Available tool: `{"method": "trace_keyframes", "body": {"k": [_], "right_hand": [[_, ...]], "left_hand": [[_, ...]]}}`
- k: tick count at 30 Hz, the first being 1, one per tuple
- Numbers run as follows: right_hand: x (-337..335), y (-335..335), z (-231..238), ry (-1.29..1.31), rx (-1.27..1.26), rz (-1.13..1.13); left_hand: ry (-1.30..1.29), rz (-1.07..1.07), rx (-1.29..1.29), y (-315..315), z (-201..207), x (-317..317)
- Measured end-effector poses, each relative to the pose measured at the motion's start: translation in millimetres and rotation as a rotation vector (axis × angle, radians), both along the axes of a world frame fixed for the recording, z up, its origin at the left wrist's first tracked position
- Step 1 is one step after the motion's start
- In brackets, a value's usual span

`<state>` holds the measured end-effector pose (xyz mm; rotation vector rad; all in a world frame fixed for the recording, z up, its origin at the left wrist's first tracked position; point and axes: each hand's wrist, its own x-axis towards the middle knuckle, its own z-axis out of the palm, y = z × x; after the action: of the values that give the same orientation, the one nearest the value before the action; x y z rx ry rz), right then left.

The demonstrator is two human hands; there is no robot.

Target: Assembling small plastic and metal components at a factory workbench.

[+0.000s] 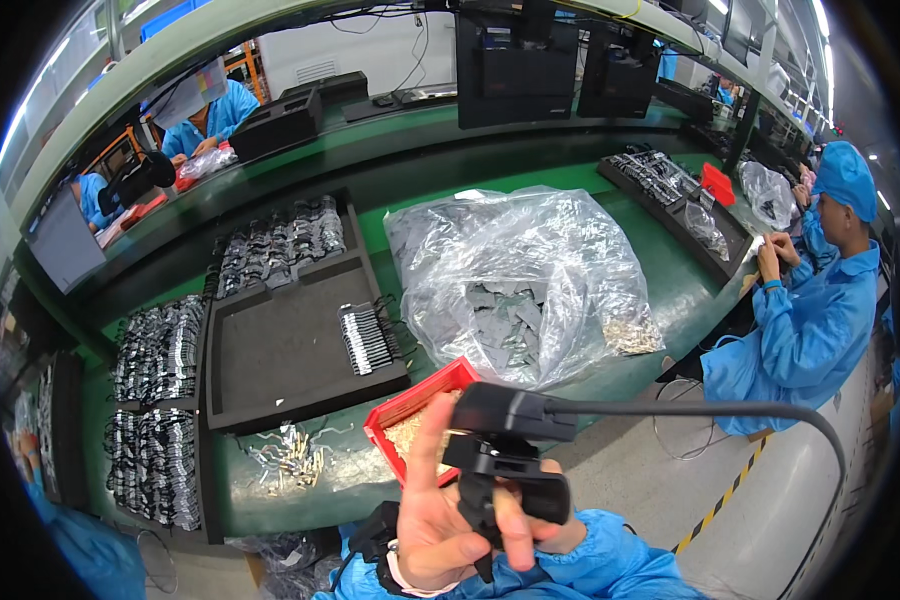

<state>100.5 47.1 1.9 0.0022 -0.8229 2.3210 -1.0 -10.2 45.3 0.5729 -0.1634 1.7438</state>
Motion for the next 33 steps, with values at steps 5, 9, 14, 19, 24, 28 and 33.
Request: {"method": "trace_keyframes", "body": {"k": [5, 9, 14, 19, 24, 28, 33], "right_hand": [[0, -4, -12, 0.147, -0.224, -0.11], [20, 0, 13, -0.044, 0.041, -0.191], [24, 0, -14, 0.203, -0.38, -0.289], [50, 12, -61, 0.082, -0.24, 0.188], [16, 12, -69, 0.995, -0.038, 0.468], [14, 26, -59, 1.297, 0.398, 0.747], [30, -4, 4, 1.091, 0.132, 0.199]], "left_hand": [[0.181, -0.136, -0.207, -4, -4, 0], [0.329, -0.156, -0.254, -4, 0, -8], [0.513, -0.121, -0.363, 9, 14, -3], [0.552, -0.161, -0.331, 10, 7, -3], [0.63, -0.308, -0.43, 14, 8, -2], [0.575, -0.507, -0.412, 9, 3, 3], [0.348, -0.634, -0.401, 9, -18, 18]]}}
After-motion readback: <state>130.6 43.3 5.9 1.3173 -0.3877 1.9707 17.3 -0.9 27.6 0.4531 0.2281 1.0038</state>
